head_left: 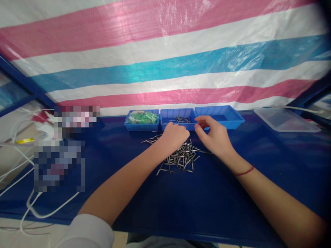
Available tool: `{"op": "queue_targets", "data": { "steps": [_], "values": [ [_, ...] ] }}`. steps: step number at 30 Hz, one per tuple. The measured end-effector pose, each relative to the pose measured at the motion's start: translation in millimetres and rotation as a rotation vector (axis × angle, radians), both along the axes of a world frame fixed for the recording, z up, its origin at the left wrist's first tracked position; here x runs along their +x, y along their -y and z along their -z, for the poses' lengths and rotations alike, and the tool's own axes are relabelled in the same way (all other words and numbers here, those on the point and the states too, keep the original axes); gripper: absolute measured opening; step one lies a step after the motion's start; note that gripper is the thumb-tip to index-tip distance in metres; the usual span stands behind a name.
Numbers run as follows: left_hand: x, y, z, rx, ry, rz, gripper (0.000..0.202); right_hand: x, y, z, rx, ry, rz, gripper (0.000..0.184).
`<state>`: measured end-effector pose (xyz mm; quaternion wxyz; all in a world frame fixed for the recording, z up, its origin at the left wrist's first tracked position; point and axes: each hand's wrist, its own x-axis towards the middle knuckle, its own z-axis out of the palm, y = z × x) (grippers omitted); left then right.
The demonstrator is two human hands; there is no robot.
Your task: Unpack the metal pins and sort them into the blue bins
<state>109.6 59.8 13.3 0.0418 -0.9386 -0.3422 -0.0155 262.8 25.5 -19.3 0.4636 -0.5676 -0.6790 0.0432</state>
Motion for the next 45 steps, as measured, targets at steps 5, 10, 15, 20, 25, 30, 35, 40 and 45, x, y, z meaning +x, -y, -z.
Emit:
{"op": "queue_targets", "data": {
  "steps": [5,10,15,20,25,30,35,40,45],
  "values": [
    [9,5,4.7,0.025,0.01,0.011,0.018,-4,1,3.8,0.005,0.016,-0.042,0.021],
    [0,5,5.3,0.04,0.091,-0.008,0.018,-4,2,3.3,0.0,0.009,-0.059,0.018],
    [-31,13,-0.6,0.031,0.244,-0.163,0.02,-16,13,-2.6,-0.088,-0.149,-0.066,0.023],
    [-56,41,2.9,-0.252,0.742,-0.258,0.018,-45,36,-6.6,-0.199,-0.374,-0.204,0.027],
    [-60,65,10.3,-0.365,0.972,-0.32,0.015,-63,51,-7.7,-0.197,-0.534,-0.259,0.017],
    [-61,70,14.9,-0.402,0.998,-0.288,0.015,-67,53,-6.9,-0.22,-0.609,-0.283,0.014],
    [-65,71,18.4,-0.462,0.987,-0.225,0.018,-64,55,-8.8,-0.222,-0.483,-0.298,0.01],
    [-66,69,19.5,-0.498,0.954,-0.179,0.023,-61,57,-10.3,-0.133,-0.284,-0.303,0.009],
    [-65,69,22.0,-0.569,0.978,-0.15,0.021,-60,58,-15.3,-0.007,-0.13,-0.343,0.011]
  ]
}}
